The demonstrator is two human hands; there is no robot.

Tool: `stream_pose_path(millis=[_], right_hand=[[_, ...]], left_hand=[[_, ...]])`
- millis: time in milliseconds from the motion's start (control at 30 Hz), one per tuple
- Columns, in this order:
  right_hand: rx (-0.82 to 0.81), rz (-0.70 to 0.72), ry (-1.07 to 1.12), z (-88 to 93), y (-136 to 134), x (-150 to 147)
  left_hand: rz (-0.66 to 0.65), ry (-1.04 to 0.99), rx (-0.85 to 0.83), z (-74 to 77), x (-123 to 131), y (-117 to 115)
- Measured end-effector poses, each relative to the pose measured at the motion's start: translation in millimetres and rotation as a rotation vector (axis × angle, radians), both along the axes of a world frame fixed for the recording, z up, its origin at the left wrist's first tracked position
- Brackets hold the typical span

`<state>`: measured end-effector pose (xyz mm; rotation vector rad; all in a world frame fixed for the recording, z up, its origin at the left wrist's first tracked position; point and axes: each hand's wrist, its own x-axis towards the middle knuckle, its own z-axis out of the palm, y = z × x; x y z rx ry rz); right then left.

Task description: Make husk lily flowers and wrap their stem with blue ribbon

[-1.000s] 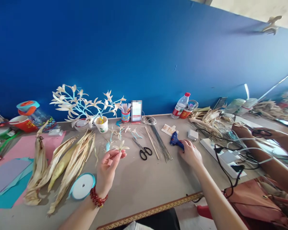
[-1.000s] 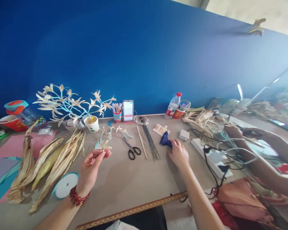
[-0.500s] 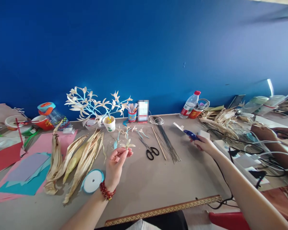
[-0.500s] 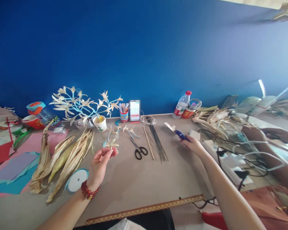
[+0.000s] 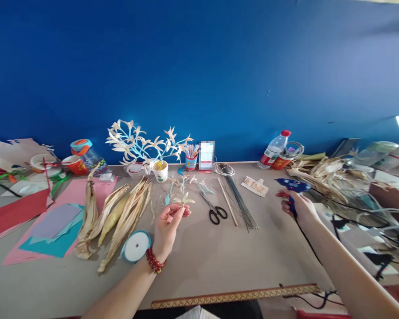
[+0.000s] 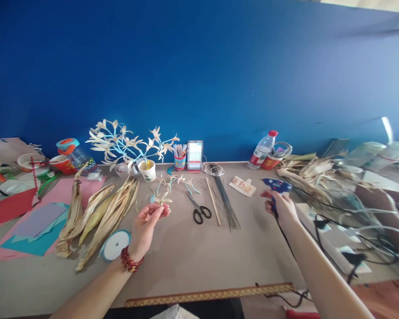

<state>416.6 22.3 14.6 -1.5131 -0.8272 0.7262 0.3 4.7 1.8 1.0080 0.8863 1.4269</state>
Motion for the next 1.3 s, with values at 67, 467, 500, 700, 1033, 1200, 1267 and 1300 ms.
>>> stream_pose_path(millis=[67,467,500,700,1033,1200,1267,1300], right_hand=[[0.072,0.028,0.004,3.0,-14,-29],[0.452,0.865,-0.904,23.0,-60,-205],[0.460,0.865,-0.934,24.3,-56,-210],[0.432,0.863,-0.991,19.6,-50,-220],[0.469,0.829,-1.028,16.6,-48,-224],[0.465,0.820,-1.024,16.2,-48,-226],[0.462,0.812,-1.024,15.9,-48,-226],[0.463,0.807,-1.025,15.8,-48,-226]], left_hand=[[0.004,-0.023,-0.011,1.1,0,1],[0.098,0.001,-0.029,5.8,3,1],[0.102,0.010,-0.027,6.9,3,1],[0.112,0.047,-0.013,9.7,1,1],[0.088,0.047,0.006,9.1,1,0],[0.095,0.056,0.004,10.2,0,0],[0.096,0.055,0.006,10.7,0,0],[0.096,0.055,0.007,11.0,0,0]])
